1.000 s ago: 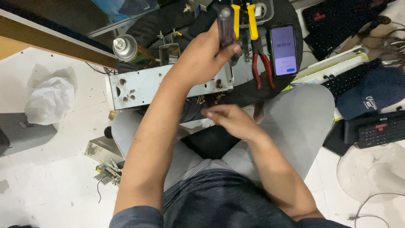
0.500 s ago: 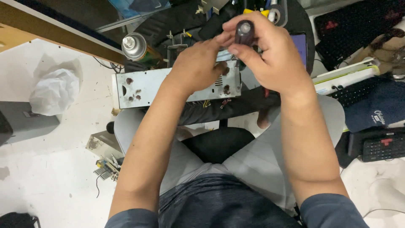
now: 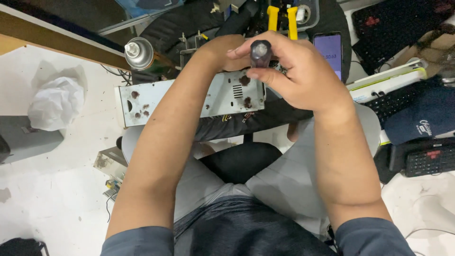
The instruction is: Removing multiple screws from a metal device chassis using a manual screwdriver on a repair bench.
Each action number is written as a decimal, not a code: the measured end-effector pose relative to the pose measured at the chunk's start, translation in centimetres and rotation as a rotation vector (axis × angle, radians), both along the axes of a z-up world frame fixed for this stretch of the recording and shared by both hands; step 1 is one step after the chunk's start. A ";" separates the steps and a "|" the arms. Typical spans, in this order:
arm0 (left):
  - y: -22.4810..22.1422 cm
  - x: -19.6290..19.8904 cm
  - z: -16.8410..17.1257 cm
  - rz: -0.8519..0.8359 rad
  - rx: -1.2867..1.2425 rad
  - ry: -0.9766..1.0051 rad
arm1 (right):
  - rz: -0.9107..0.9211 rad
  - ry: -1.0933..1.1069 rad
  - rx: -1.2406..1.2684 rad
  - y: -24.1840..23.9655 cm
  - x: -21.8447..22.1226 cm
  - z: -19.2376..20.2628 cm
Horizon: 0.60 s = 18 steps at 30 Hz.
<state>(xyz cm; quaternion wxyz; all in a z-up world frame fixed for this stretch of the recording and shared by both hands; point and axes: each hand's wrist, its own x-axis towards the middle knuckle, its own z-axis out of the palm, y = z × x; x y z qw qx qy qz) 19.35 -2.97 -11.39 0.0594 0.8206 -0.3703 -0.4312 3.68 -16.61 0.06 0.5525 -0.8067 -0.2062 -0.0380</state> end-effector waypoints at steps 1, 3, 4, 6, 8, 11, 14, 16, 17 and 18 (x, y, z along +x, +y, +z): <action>0.2 0.4 -0.6 0.011 -0.023 0.008 | -0.005 -0.002 -0.021 -0.1 0.0 0.0; 0.5 0.7 -0.7 0.026 -0.046 0.014 | -0.007 -0.006 -0.042 -0.1 0.1 0.0; 0.6 0.6 -0.2 0.020 -0.056 0.052 | 0.007 0.008 0.009 -0.1 0.2 -0.1; 0.6 0.2 0.9 0.018 -0.062 0.088 | 0.025 0.020 0.064 -0.1 0.2 -0.2; 0.1 -0.4 2.3 0.048 -0.004 0.065 | -0.009 -0.017 0.021 -0.4 0.2 -0.2; 0.1 0.0 1.7 -0.030 -0.027 0.034 | 0.016 0.030 0.118 -0.5 0.2 -0.4; 0.3 0.2 1.7 -0.033 0.019 0.034 | 0.002 0.020 0.083 0.0 0.1 -0.7; 0.1 0.3 1.3 -0.025 0.036 0.001 | 0.036 -0.007 0.044 -0.4 0.2 -0.9; 0.1 0.3 1.0 -0.014 0.052 -0.030 | 0.072 -0.032 0.004 -0.6 0.2 -1.0; 0.1 0.4 0.8 -0.008 0.053 -0.030 | 0.077 -0.032 0.005 -0.7 0.2 -0.9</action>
